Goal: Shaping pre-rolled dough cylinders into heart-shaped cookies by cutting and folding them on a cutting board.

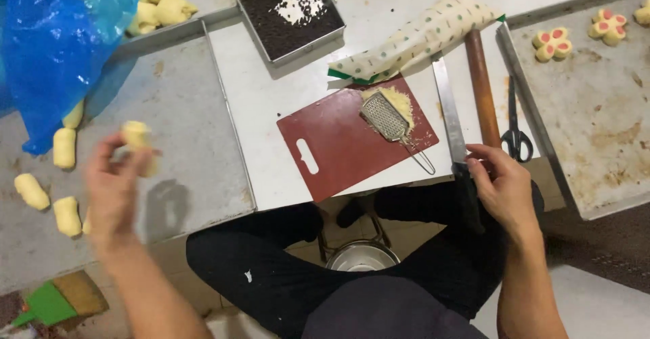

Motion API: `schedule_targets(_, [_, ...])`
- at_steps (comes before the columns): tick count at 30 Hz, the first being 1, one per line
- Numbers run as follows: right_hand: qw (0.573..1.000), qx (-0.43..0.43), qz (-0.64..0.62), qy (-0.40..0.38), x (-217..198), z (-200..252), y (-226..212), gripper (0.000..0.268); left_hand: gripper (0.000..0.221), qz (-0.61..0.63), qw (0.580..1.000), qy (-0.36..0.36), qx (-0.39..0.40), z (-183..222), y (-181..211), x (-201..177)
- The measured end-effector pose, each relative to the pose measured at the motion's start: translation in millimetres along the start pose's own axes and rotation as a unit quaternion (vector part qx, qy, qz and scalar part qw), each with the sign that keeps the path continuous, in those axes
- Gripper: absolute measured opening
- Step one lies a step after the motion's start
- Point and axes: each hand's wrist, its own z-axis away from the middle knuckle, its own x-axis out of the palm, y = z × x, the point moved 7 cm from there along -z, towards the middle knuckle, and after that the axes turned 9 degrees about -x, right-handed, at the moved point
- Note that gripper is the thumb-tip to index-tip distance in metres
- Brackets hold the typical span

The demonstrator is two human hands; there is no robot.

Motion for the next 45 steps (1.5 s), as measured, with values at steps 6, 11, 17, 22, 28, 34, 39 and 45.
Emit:
schedule_targets(6, [0.994,-0.06,0.056,0.072,-3.2,10.1,-1.7,0.03,0.049,-0.046,0.986,-0.143,0.068,48.3,28.2,169.5])
schedule_targets(11, [0.99,-0.056,0.104,0.073,-1.2,26.6,-2.6,0.035,0.047,-0.15,0.962,-0.155,0.168,69.6,5.4,268.2])
schedule_targets(17, [0.976,-0.028,0.18,0.123,-16.2,45.3,15.8,0.04,0.054,-0.316,0.9,-0.091,0.286,75.9,2.2,289.4])
schedule_targets(22, [0.959,-0.041,0.226,0.166,-29.8,42.4,30.9,0.041,0.055,-0.284,0.913,-0.08,0.283,77.2,-8.4,285.0])
schedule_targets(28, [0.957,-0.074,0.201,0.193,-28.4,24.6,30.0,0.033,0.045,-0.235,0.927,-0.03,0.289,81.9,-7.9,283.5])
schedule_targets(34, [0.974,0.044,0.211,0.076,5.9,25.1,12.7,0.051,0.045,-0.259,0.915,-0.02,0.309,84.1,-9.6,284.1])
schedule_targets(39, [0.978,0.119,0.162,-0.052,27.5,41.5,27.1,0.056,0.034,-0.251,0.898,0.012,0.361,87.4,-6.0,283.6])
schedule_targets(45, [0.959,0.245,-0.067,-0.128,-16.4,75.8,4.6,0.063,0.061,-0.298,0.881,-0.001,0.367,90.8,-4.6,285.9])
